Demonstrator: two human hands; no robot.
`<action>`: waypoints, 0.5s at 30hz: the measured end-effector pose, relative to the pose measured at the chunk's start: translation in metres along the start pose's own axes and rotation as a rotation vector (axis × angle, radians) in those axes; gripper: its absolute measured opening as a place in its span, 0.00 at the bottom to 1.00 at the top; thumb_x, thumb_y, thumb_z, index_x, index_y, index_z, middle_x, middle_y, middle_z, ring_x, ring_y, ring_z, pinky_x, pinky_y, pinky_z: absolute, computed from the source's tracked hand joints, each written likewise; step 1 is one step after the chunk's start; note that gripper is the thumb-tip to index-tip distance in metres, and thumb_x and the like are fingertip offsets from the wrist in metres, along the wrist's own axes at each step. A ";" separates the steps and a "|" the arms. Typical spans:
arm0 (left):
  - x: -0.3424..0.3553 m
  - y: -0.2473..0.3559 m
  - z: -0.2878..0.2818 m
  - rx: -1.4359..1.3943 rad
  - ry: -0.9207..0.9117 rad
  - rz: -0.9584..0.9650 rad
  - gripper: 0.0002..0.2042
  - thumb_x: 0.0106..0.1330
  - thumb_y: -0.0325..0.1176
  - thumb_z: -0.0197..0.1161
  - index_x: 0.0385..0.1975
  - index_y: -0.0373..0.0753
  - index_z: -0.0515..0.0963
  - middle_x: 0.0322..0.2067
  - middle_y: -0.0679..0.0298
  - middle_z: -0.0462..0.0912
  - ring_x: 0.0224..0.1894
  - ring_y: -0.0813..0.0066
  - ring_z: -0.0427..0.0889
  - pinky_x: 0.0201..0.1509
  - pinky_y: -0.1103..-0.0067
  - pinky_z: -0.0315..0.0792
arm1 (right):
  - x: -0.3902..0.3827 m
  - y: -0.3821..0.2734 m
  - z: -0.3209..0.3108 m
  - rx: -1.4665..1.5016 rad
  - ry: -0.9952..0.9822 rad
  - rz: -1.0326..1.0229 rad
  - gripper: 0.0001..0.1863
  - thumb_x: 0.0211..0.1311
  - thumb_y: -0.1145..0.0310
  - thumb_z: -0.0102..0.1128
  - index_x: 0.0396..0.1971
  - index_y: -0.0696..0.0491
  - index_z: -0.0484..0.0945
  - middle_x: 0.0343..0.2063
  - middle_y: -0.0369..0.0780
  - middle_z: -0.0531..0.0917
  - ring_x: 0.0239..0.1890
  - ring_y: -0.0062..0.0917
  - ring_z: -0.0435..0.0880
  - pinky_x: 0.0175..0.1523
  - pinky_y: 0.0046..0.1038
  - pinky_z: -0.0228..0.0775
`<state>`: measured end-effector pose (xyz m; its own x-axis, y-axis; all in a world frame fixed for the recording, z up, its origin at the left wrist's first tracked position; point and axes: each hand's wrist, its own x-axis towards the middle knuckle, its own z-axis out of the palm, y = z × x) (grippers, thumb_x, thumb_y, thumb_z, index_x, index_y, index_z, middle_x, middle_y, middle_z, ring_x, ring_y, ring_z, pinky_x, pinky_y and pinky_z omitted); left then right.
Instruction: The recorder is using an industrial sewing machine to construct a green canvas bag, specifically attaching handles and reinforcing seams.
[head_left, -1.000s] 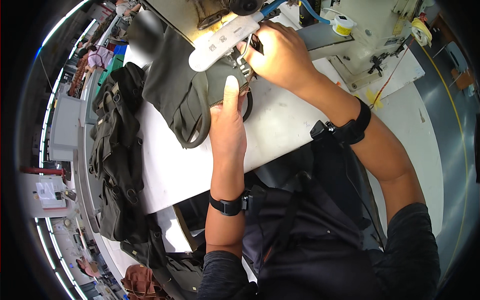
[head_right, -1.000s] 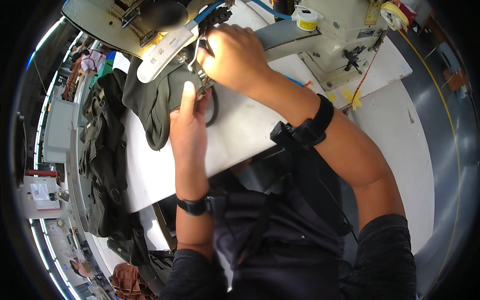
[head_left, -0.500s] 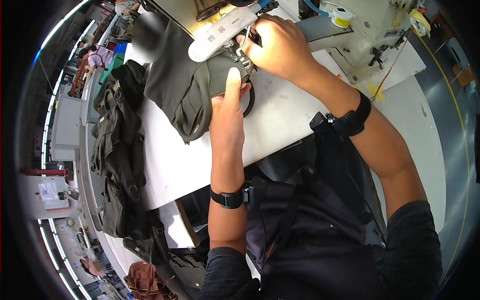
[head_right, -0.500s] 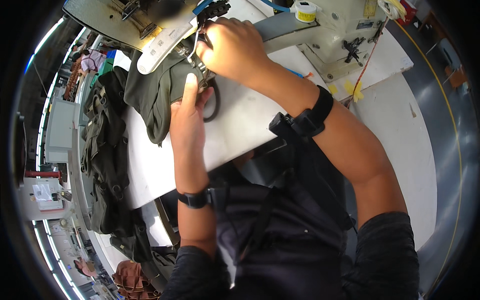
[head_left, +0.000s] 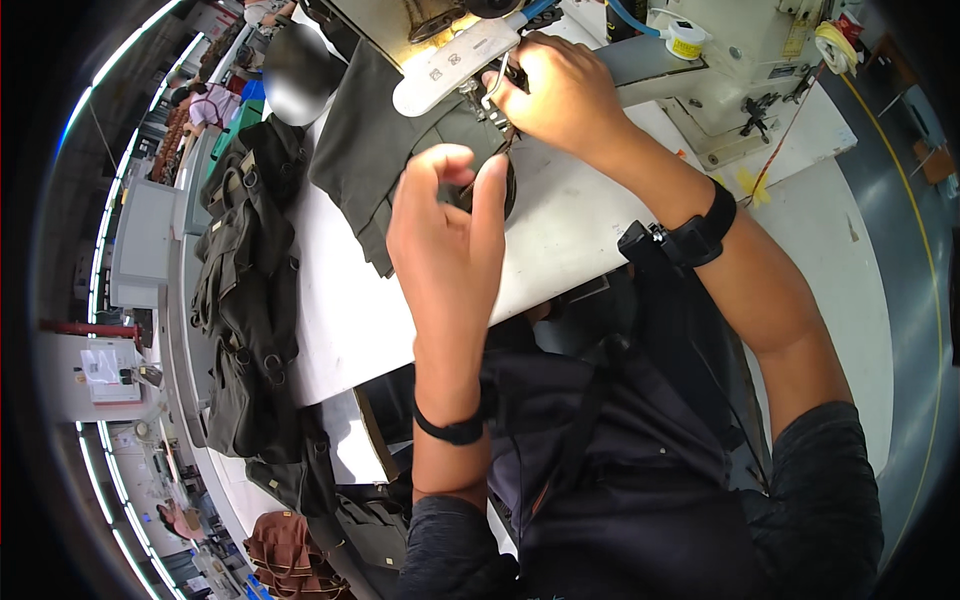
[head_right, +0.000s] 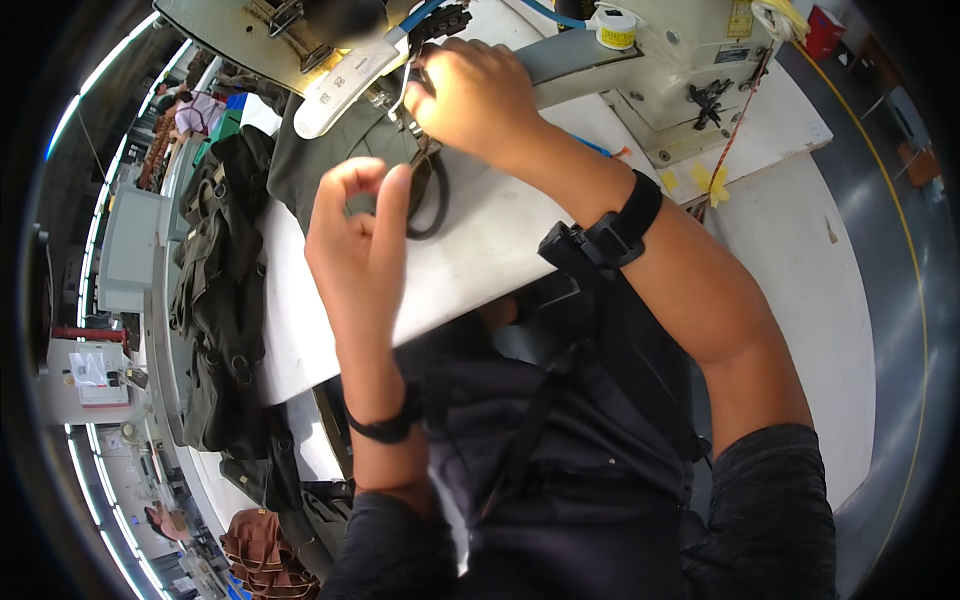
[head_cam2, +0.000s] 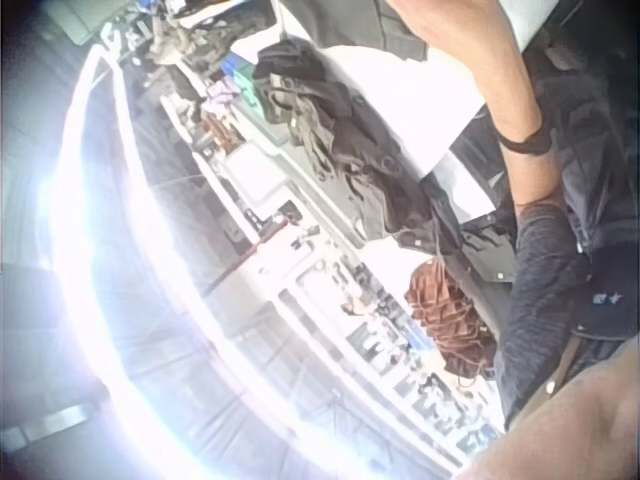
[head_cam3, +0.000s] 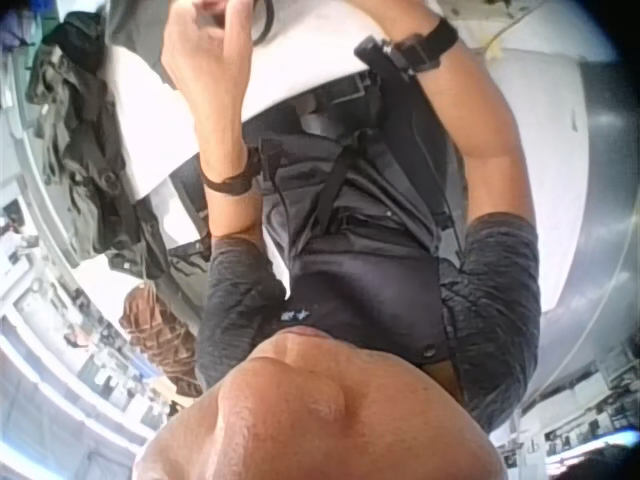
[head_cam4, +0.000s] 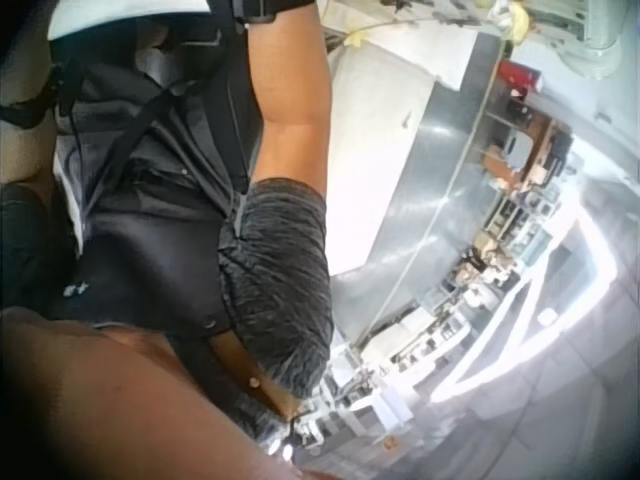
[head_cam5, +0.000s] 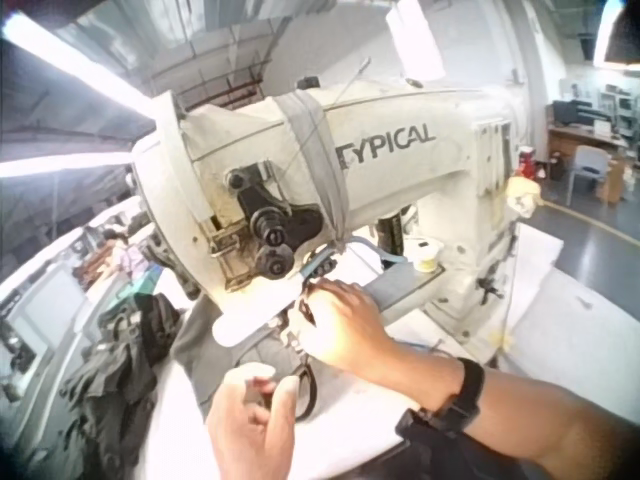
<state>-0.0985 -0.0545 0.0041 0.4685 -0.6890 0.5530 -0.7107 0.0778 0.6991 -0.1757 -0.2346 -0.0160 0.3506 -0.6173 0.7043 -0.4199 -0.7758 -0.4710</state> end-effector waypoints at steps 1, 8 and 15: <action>0.009 -0.003 0.001 0.173 -0.037 0.018 0.11 0.66 0.32 0.73 0.41 0.33 0.81 0.32 0.66 0.82 0.21 0.84 0.71 0.27 0.83 0.66 | 0.000 0.000 0.001 0.006 0.034 -0.008 0.16 0.61 0.54 0.65 0.31 0.53 0.84 0.33 0.44 0.86 0.39 0.43 0.85 0.50 0.44 0.74; 0.036 -0.007 -0.003 0.052 -0.282 -0.194 0.07 0.61 0.28 0.74 0.32 0.34 0.84 0.25 0.68 0.81 0.22 0.84 0.72 0.28 0.81 0.66 | -0.001 0.003 0.003 -0.008 0.080 -0.035 0.18 0.62 0.53 0.68 0.26 0.55 0.82 0.31 0.41 0.85 0.39 0.41 0.84 0.49 0.43 0.73; 0.049 -0.026 -0.015 -0.134 -0.341 -0.297 0.04 0.66 0.27 0.69 0.33 0.33 0.83 0.24 0.75 0.77 0.21 0.93 0.64 0.25 0.87 0.56 | -0.002 0.003 0.005 -0.016 0.112 -0.064 0.19 0.61 0.52 0.69 0.28 0.56 0.83 0.30 0.43 0.85 0.36 0.43 0.84 0.46 0.42 0.75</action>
<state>-0.0494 -0.0793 0.0195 0.4260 -0.8912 0.1556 -0.4877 -0.0813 0.8692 -0.1739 -0.2368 -0.0213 0.2818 -0.5475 0.7879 -0.4136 -0.8103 -0.4151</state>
